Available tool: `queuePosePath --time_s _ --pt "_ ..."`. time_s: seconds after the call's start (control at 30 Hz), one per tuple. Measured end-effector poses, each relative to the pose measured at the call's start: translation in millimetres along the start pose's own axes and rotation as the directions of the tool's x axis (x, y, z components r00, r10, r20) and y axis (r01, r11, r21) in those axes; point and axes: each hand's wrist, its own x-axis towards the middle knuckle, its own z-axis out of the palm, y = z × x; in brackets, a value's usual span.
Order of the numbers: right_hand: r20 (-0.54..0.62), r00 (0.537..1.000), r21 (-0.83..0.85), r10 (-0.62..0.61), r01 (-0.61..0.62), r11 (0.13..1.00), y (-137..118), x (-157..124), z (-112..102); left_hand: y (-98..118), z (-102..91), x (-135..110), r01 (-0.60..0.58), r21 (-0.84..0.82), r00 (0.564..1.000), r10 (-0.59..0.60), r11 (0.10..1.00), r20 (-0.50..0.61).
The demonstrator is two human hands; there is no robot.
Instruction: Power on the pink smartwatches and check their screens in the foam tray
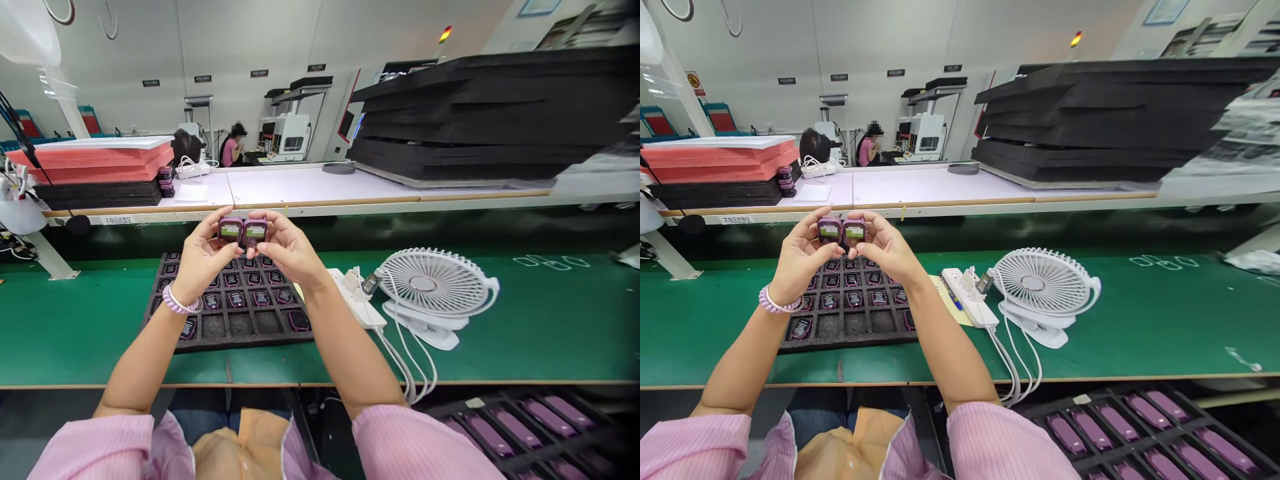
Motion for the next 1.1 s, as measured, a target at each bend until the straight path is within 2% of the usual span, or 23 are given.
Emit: queuePosePath --time_s 0.13,0.3,0.57,0.97,1.1 --pt "-0.024 0.998 0.074 0.057 -0.055 0.996 19 -26 10 -10 1.3 -27 0.085 0.002 0.995 -0.085 0.996 -0.043" --pt "-0.051 0.994 0.114 0.098 -0.091 0.989 33 -40 16 -18 1.0 -43 0.140 0.039 0.985 -0.136 0.989 -0.107" --pt "-0.077 0.988 0.163 0.137 -0.123 0.979 36 -43 15 -19 -1.8 -46 0.134 0.025 0.990 -0.133 0.991 -0.038" --pt "-0.118 0.988 0.144 0.102 -0.084 0.986 43 -43 17 -22 0.8 -46 0.181 0.007 0.981 -0.181 0.983 -0.070" --pt "-0.101 0.990 0.135 0.093 -0.079 0.988 25 -41 20 -9 1.0 -45 0.148 0.002 0.988 -0.147 0.989 -0.046"
